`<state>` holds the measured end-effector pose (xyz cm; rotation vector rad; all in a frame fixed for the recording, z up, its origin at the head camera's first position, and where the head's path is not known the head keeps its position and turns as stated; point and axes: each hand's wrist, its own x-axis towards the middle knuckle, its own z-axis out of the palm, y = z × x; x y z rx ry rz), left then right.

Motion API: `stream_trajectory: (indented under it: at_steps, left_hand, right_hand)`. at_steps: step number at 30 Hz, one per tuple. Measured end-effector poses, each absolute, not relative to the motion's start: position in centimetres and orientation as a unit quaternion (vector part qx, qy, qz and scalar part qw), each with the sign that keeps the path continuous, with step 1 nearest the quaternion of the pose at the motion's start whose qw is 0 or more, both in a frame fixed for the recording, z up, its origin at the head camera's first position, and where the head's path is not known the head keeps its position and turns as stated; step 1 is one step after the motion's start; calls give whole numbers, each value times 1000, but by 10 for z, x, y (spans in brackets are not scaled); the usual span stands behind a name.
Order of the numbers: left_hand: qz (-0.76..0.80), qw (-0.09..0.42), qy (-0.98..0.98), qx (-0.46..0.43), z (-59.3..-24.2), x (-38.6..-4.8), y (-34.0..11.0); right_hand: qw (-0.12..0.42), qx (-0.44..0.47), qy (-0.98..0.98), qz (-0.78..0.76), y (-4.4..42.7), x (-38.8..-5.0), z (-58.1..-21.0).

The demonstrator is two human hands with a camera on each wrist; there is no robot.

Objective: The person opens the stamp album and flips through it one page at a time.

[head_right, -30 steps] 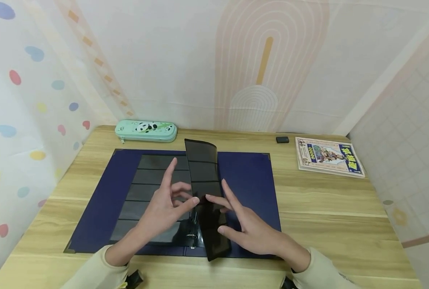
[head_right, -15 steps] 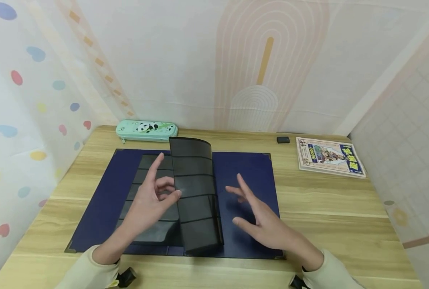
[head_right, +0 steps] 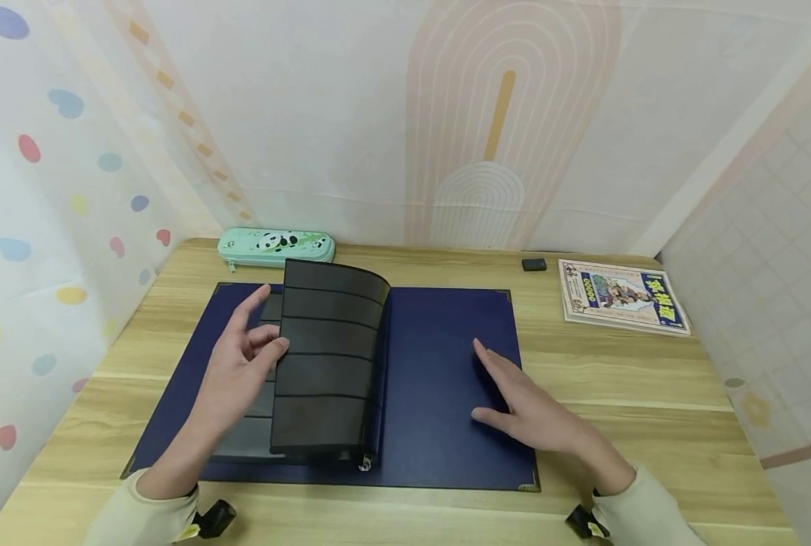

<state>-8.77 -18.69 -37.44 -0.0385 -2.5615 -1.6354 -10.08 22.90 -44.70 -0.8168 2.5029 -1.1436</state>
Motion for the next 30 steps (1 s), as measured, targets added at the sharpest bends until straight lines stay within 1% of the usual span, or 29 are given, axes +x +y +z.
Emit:
stream_trajectory:
  at_steps: [8, 12, 15, 17, 19, 21, 30]
  left_hand:
    - [-560, 38, -827, 15, -375, -94, -208]
    - [-592, 19, -804, 46, -375, -100, -217]
    - [-638, -6, -766, 77, -374, -106, -220]
    - [-658, -8, -747, 97, -373, -109, -221]
    - [-671, -6, -734, 108, -373, -112, -222]
    - [-670, 7, -735, 110, -371, -112, -222]
    - [-634, 52, -768, 69, -363, -102, -230]
  right_hand:
    - [167, -297, 880, -331, 244, -107, -448]
    - [178, -308, 890, -287, 244, -107, -448]
    - [189, -306, 893, -273, 243, -106, -447]
    - [191, -304, 894, -268, 243, -106, -447]
    - [192, -304, 894, -267, 242, -106, -447]
    - [192, -303, 895, -263, 242, -106, -447]
    - [193, -302, 897, -260, 241, -105, -448]
